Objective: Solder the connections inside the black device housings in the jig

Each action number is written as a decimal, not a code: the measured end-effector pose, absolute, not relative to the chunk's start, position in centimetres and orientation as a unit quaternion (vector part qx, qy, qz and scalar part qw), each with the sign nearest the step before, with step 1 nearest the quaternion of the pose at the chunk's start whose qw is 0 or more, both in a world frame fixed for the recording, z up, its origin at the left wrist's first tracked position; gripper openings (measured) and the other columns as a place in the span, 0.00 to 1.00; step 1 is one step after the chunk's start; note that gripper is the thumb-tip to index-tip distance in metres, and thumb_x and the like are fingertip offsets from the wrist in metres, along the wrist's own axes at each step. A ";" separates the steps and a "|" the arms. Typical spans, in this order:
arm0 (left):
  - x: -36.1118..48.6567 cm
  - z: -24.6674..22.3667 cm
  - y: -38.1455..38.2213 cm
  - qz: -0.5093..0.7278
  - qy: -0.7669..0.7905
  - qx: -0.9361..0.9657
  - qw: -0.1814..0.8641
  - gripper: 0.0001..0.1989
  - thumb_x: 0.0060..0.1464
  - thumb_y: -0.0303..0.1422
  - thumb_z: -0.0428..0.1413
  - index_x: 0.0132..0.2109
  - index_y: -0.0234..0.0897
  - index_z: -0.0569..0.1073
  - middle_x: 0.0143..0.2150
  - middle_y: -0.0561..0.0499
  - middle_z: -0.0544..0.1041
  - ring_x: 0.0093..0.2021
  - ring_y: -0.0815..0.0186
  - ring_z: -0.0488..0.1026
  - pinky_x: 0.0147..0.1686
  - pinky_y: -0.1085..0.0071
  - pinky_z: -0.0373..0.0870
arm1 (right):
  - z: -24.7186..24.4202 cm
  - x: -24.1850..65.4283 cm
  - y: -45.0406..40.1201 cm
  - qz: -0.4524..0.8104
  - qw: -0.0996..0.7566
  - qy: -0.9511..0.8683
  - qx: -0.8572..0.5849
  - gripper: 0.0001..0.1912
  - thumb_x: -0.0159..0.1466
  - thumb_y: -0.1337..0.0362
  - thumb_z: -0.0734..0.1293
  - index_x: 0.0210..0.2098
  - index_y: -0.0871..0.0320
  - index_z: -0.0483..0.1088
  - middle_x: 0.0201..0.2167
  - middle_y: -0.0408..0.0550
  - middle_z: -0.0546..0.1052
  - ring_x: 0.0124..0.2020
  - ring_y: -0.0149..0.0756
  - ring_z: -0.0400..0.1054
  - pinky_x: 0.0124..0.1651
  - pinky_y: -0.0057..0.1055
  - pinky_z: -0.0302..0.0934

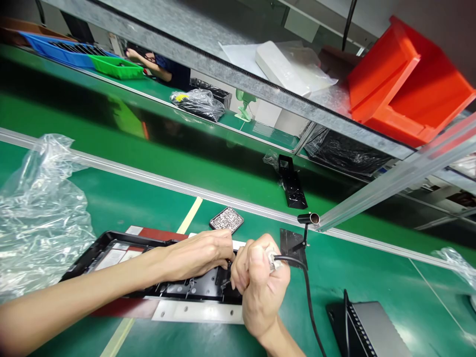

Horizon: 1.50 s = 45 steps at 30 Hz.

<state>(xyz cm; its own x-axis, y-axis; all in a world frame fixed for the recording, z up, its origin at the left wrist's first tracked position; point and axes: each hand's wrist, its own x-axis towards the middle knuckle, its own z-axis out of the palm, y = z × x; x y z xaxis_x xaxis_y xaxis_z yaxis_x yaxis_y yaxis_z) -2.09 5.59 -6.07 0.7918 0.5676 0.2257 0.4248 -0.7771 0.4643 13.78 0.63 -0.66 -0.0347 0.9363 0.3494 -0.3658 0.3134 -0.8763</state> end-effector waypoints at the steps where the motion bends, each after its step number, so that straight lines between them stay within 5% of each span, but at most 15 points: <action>1: -2.3 -6.2 5.5 0.188 0.271 0.923 0.197 0.09 0.65 0.24 0.52 0.39 0.37 0.75 0.34 0.50 0.77 0.39 0.61 0.66 0.36 0.66 0.59 | -0.6 13.8 0.6 0.514 0.634 -0.504 -0.284 0.19 0.73 0.59 0.60 0.25 0.55 0.59 0.15 0.33 0.55 0.15 0.23 0.48 0.17 0.21 0.50; 13: -3.1 -7.4 3.9 0.201 0.243 0.944 0.096 0.12 0.68 0.24 0.48 0.46 0.36 0.76 0.41 0.45 0.78 0.43 0.60 0.69 0.39 0.64 0.65 | -0.6 13.7 0.6 0.519 0.634 -0.494 -0.291 0.19 0.72 0.58 0.61 0.25 0.55 0.58 0.15 0.33 0.55 0.15 0.23 0.47 0.17 0.21 0.50; 18: -3.2 -6.8 4.7 0.260 0.280 0.907 0.180 0.14 0.69 0.26 0.48 0.49 0.39 0.78 0.44 0.47 0.80 0.45 0.63 0.72 0.43 0.69 0.68 | -0.7 13.7 0.6 0.522 0.634 -0.492 -0.290 0.19 0.72 0.58 0.61 0.25 0.55 0.58 0.15 0.33 0.54 0.15 0.23 0.46 0.17 0.20 0.49; 23: -4.0 -6.8 9.4 0.268 0.435 0.843 0.167 0.13 0.68 0.30 0.50 0.40 0.37 0.80 0.39 0.47 0.81 0.42 0.60 0.74 0.45 0.66 0.67 | -0.8 13.8 0.6 0.529 0.630 -0.487 -0.295 0.19 0.72 0.56 0.61 0.25 0.55 0.58 0.15 0.33 0.55 0.15 0.23 0.47 0.16 0.21 0.49; 31: -3.3 -9.3 13.8 0.227 0.436 0.859 0.140 0.12 0.59 0.24 0.53 0.27 0.36 0.75 0.28 0.47 0.76 0.35 0.59 0.73 0.38 0.67 0.65 | -1.4 14.4 0.6 0.546 0.617 -0.486 -0.292 0.18 0.73 0.56 0.60 0.27 0.54 0.58 0.16 0.33 0.55 0.15 0.24 0.48 0.17 0.21 0.51; 45: -3.9 -10.7 13.9 0.179 0.390 0.901 0.059 0.15 0.61 0.23 0.51 0.26 0.35 0.72 0.29 0.44 0.73 0.39 0.57 0.68 0.42 0.62 0.63 | -1.3 14.4 0.7 0.548 0.618 -0.482 -0.292 0.18 0.73 0.57 0.60 0.27 0.54 0.59 0.16 0.33 0.55 0.16 0.24 0.49 0.18 0.22 0.52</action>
